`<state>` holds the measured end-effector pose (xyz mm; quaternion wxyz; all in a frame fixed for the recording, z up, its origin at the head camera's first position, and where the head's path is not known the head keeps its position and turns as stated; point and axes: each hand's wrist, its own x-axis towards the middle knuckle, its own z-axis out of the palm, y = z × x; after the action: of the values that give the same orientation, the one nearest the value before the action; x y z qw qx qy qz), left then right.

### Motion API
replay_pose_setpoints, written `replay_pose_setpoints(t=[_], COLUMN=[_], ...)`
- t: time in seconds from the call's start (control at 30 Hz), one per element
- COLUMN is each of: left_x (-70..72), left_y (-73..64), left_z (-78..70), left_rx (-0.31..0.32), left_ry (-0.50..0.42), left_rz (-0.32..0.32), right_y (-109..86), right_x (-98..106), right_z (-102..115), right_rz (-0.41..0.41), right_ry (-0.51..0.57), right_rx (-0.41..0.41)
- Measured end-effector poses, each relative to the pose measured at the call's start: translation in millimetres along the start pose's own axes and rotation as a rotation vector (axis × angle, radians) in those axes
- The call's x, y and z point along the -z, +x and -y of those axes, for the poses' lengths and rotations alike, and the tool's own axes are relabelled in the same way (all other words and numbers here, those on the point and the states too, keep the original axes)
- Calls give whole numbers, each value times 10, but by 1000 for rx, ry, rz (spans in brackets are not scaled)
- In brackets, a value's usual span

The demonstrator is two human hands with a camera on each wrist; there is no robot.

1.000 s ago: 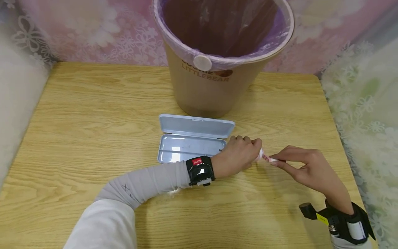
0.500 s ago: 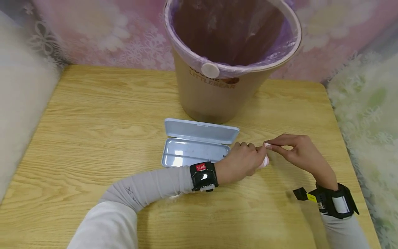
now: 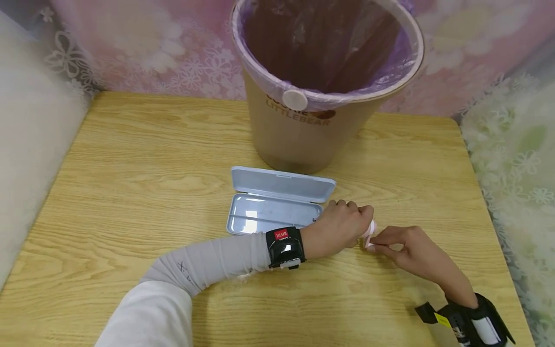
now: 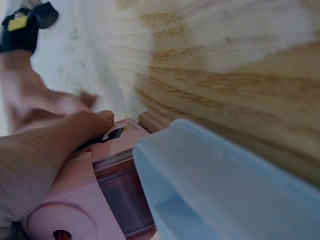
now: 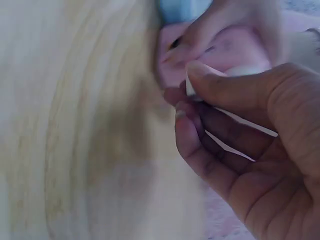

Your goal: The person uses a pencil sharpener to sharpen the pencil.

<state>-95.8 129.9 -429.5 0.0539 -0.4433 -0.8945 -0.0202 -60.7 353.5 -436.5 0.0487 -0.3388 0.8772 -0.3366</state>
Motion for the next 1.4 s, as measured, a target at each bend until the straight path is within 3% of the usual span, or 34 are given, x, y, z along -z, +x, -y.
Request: replay_pose_setpoints(t=[0.13,0.33,0.57,0.77,1.03,1.2,1.4], left_x=[3,2,-1,8,27,22,18], left_y=[6,12,9,18,38,43,28], left_z=[24,30,34,32,1,0,25], left_rx=[-14,-3,-10,-11,-15,-7,-34], left_ry=[14,12,25,-24,-80,-77,-55], left_rz=[1,-23,-35,20,80,68,63], right_y=[-73,49,278,434,388,239,63], right_x=[165,427,575,500,253,132,141], right_z=[198,217,101,-89,-339,-275,-19], right_rz=[-22,-101,-98,-68,83,141,194], right_ry=[67,-49,-157,-169,-77,-25,63], right_rx=[26,58,93,-24,-88,-62,-31])
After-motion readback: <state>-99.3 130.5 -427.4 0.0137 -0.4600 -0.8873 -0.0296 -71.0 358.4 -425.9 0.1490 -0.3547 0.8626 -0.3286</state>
